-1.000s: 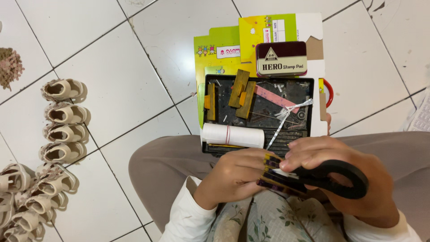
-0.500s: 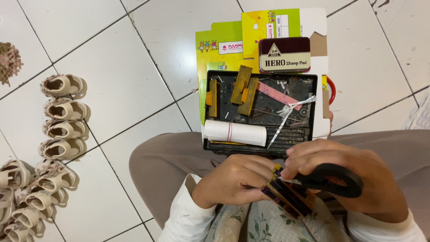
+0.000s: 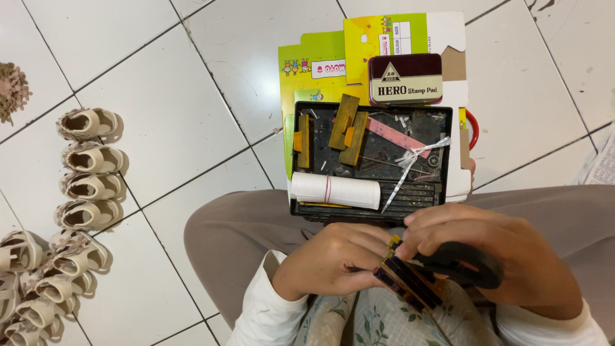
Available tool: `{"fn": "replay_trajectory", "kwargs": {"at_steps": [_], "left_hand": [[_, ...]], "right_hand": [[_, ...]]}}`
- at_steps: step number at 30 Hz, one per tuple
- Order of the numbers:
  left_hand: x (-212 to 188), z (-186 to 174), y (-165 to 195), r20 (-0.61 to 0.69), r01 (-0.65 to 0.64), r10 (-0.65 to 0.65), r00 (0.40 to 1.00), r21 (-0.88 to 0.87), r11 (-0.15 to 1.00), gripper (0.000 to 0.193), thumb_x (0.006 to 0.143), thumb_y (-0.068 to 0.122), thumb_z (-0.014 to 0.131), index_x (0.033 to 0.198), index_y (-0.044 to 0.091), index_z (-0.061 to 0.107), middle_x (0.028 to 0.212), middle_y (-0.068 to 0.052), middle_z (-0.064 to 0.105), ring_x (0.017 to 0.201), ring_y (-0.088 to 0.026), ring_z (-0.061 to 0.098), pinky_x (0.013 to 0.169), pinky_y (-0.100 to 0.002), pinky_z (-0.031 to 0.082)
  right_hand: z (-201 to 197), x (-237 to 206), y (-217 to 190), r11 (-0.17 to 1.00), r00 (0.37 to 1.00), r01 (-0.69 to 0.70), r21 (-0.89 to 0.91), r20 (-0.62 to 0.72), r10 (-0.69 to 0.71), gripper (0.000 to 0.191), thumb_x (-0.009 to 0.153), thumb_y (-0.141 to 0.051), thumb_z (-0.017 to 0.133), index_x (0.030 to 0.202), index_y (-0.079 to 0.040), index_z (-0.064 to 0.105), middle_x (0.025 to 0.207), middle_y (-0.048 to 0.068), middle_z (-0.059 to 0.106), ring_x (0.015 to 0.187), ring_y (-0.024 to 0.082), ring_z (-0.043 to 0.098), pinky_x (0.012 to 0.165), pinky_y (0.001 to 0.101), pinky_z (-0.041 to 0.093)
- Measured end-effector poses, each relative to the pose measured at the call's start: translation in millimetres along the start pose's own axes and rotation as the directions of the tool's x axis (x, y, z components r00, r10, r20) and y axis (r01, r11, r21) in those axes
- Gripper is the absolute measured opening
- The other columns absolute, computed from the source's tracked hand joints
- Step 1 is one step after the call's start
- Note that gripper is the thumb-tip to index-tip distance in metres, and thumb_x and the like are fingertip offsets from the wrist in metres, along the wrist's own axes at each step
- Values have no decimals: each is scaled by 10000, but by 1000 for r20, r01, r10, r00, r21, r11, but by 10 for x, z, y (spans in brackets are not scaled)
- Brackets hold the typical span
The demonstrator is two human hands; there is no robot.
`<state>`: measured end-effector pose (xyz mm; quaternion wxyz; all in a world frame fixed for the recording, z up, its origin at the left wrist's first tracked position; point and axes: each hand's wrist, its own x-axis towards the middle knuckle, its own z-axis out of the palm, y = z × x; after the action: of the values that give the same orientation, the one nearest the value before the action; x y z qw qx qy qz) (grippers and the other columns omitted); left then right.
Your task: The person sits on the floor and uses scissors to trim the edges of several small rectangular stamps held in the left hand. The person repeatedly picks up stamps from a black case, trims them, and places them back into the case.
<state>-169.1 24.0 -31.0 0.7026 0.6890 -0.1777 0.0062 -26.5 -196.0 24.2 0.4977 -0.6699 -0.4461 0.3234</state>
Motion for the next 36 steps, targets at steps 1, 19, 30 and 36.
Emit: {"fn": "replay_trajectory", "kwargs": {"at_steps": [1,19,30,36], "left_hand": [[1,-5,-2,5,4,-5,1000,11,1000,185,942,149,767,922,-22,698,915,-129,687,916,-310,677,855,-356,573],[34,27,25,-63,12,-8,998,73,997,104,898,82,778,913,3,713,895,-89,692,850,-261,649,772,-341,557],[36,-1,17,-35,3,0,999,96,995,167,890,133,799,941,-6,720,886,-101,690,873,-272,655,800,-353,560],[2,18,-30,-25,40,-38,999,104,994,179,883,161,805,911,2,728,903,-105,711,965,-298,693,853,-376,573]], "right_hand": [[-1,0,-4,1000,1000,-15,-23,11,15,330,768,-98,800,1074,-120,679,1062,10,820,1130,247,701,943,349,600],[62,60,60,967,985,142,211,-126,-117,315,850,-26,754,1139,-80,640,1096,68,781,1089,262,762,1089,429,583],[43,3,-3,983,991,127,-130,44,-122,363,822,-8,690,1178,-73,653,1172,46,773,1174,293,722,1046,427,565],[53,-36,-69,942,979,198,-270,107,-175,410,840,-54,697,1244,-67,631,1242,41,733,1234,303,689,1047,416,535]]}}
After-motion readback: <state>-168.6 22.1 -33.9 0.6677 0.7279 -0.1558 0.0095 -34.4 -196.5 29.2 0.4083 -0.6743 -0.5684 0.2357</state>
